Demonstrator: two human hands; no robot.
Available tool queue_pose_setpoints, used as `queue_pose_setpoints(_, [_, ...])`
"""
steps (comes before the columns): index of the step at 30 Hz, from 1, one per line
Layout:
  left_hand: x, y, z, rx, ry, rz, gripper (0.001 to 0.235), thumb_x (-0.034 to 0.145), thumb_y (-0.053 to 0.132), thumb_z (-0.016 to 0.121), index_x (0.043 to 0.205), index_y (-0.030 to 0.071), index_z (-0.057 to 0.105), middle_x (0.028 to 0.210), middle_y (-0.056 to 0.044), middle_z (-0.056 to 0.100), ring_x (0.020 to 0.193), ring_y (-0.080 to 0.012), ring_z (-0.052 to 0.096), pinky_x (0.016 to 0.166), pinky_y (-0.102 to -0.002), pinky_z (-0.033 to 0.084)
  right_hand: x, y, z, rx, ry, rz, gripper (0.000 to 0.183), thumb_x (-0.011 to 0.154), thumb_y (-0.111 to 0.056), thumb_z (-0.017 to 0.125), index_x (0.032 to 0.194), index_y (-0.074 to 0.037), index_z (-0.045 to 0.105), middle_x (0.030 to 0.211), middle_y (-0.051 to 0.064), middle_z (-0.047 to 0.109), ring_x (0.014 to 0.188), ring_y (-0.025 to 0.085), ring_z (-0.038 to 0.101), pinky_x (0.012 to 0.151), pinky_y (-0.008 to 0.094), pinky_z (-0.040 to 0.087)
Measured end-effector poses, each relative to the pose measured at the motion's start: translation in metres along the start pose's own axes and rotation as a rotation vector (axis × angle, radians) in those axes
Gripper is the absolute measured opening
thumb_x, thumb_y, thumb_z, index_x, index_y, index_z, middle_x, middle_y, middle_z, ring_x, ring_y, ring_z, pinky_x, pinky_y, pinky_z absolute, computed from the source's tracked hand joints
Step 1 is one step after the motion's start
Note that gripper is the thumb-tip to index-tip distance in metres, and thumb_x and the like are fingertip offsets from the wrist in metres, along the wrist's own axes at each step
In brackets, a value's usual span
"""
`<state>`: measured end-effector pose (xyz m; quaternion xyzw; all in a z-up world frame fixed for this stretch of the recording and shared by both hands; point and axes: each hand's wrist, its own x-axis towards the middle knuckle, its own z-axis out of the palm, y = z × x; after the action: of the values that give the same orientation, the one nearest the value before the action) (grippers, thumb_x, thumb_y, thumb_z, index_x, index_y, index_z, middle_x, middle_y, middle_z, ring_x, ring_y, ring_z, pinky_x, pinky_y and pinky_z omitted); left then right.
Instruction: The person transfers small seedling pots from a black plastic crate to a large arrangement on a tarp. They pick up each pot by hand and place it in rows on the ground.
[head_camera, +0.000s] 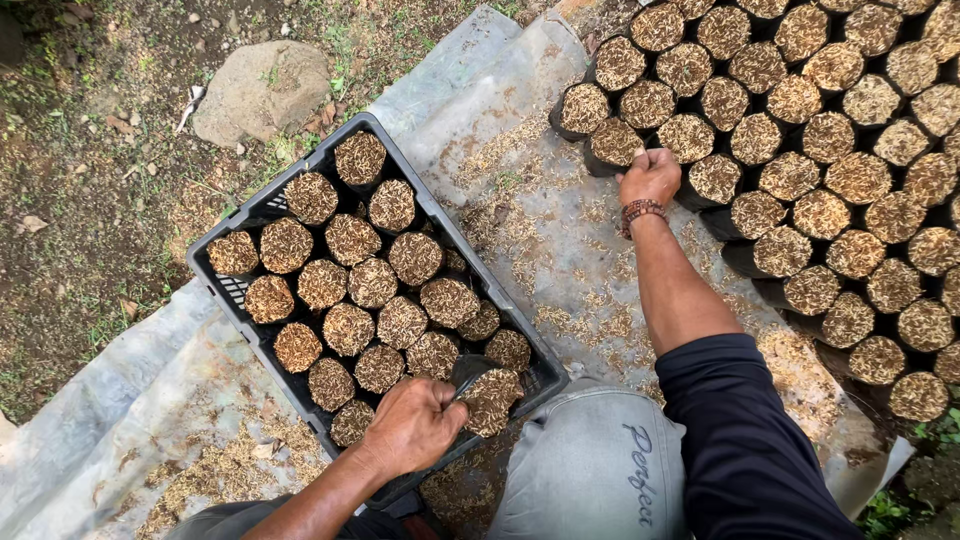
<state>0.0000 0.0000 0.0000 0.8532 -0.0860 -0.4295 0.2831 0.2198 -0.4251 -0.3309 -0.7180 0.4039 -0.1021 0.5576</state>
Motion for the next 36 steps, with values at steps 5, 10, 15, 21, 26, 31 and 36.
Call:
queue_pose_setpoints(5, [0.001,0.024,-0.032,-0.198,0.062,-0.111,0.036,0.089,0.018,0.056,0.054,0.014,0.051,0.044,0.002,0.045,0.037,-0.0105,0.043,0.041,-0.039,0.051,-0.076,-0.064,-0.007,0.092,0.099,0.111,0.034,0.102,-0.031,0.066,0.117,-0.004,0.052,0.096,0.016,0.067,0.072,0.028,0.074,0.060,0.039,0.066])
queue_pose_setpoints(10, [0.007,0.029,-0.042,-0.195,0.177,-0.027,0.040,0.090,0.019,0.061,0.053,0.007,0.052,0.041,-0.002,0.045,0.037,-0.0123,0.043,0.041,-0.034,0.045,-0.089,-0.083,0.010,0.468,0.012,0.336,0.038,0.098,-0.026,0.061,0.123,-0.004,0.046,0.086,0.018,0.069,0.064,0.030,0.073,0.054,0.040,0.065])
queue_pose_setpoints(15, [0.012,0.029,-0.048,-0.260,0.154,-0.100,0.040,0.092,0.023,0.060,0.056,0.007,0.057,0.043,0.001,0.048,0.038,-0.0126,0.044,0.040,-0.037,0.045,-0.050,-0.059,-0.003,0.479,-0.005,0.243,0.029,0.100,-0.021,0.057,0.115,0.002,0.066,0.082,0.017,0.073,0.067,0.028,0.077,0.058,0.038,0.070])
queue_pose_setpoints(21, [0.023,0.033,-0.056,-0.382,0.144,-0.057,0.032,0.096,0.023,0.062,0.066,0.013,0.067,0.047,0.001,0.049,0.043,-0.0091,0.044,0.043,-0.032,0.040,-0.050,-0.064,0.001,0.405,-0.059,0.232,0.029,0.102,-0.020,0.059,0.109,0.008,0.066,0.083,0.015,0.073,0.068,0.025,0.077,0.058,0.036,0.070])
queue_pose_setpoints(26, [0.040,0.044,-0.061,-0.454,0.212,0.025,0.038,0.097,0.022,0.060,0.061,0.009,0.061,0.048,0.001,0.050,0.042,-0.0094,0.043,0.041,-0.032,0.040,-0.131,-0.111,-0.035,0.162,-0.103,0.154,0.033,0.101,-0.030,0.061,0.123,-0.006,0.060,0.093,0.010,0.072,0.067,0.019,0.075,0.052,0.033,0.062])
queue_pose_setpoints(31, [0.069,0.055,-0.058,-0.358,0.255,0.059,0.040,0.097,0.020,0.059,0.059,0.008,0.058,0.046,-0.001,0.047,0.041,-0.0116,0.043,0.044,-0.034,0.042,-0.228,-0.149,-0.075,0.386,-0.887,-0.022,0.027,0.098,-0.026,0.065,0.100,0.001,0.065,0.100,0.015,0.068,0.078,0.019,0.074,0.061,0.034,0.068])
queue_pose_setpoints(36, [0.085,0.079,-0.052,-0.353,0.382,0.155,0.027,0.092,0.019,0.061,0.068,0.007,0.065,0.048,0.000,0.052,0.044,-0.0135,0.050,0.049,-0.036,0.045,-0.252,-0.183,-0.090,0.021,-0.985,-0.306,0.028,0.096,-0.015,0.069,0.076,0.003,0.060,0.116,0.014,0.069,0.076,0.010,0.068,0.058,0.027,0.060])
